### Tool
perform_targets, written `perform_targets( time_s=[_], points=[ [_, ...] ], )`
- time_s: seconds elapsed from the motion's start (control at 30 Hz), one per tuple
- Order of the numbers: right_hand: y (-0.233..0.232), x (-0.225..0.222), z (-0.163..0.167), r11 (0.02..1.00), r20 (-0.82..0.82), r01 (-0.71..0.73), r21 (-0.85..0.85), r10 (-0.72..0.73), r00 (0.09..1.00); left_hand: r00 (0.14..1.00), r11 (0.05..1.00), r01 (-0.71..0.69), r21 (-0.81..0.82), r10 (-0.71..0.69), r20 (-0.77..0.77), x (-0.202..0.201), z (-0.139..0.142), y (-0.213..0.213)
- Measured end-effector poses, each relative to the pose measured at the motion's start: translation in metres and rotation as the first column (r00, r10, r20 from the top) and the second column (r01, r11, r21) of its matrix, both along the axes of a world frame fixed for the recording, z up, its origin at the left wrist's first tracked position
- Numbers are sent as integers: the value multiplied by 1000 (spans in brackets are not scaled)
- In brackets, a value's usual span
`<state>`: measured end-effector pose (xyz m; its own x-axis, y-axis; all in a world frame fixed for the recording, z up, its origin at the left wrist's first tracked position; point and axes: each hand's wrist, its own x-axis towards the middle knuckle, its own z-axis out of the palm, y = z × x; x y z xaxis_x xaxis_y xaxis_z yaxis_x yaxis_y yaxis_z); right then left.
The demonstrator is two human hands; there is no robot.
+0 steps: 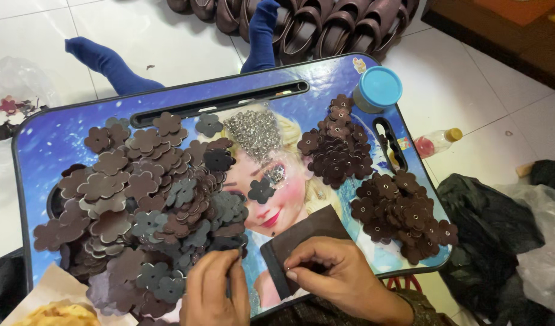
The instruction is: The person repeatedly picks up flower-shaped craft pieces and small metal fasteners, inserts the fasteners into the center of each piece, and places the assembled pieces into a growing pile on the right side of the tray.
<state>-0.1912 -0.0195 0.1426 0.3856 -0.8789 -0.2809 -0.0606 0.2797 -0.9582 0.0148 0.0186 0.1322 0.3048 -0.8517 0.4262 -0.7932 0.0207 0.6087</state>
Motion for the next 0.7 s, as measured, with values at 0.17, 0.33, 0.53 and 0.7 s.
perform_targets(
  time_s=[0.17,0.33,0.53,0.7],
  points=[
    [3,4,-8,987,107,54,153,-71,992,999,999,-2,37,3,-34,-10,-3,2],
    [2,1,-10,996,54,39,85,-44,998,908,946,-11,325,145,-392,-10,-4,4],
    [5,1,-1,999,78,30,41,-34,996,838,980,138,145,-37,-545,-10,-4,11],
    [4,2,7,984,85,-1,-177,16,996,506,906,257,337,171,-845,-19,-3,12]
  ],
)
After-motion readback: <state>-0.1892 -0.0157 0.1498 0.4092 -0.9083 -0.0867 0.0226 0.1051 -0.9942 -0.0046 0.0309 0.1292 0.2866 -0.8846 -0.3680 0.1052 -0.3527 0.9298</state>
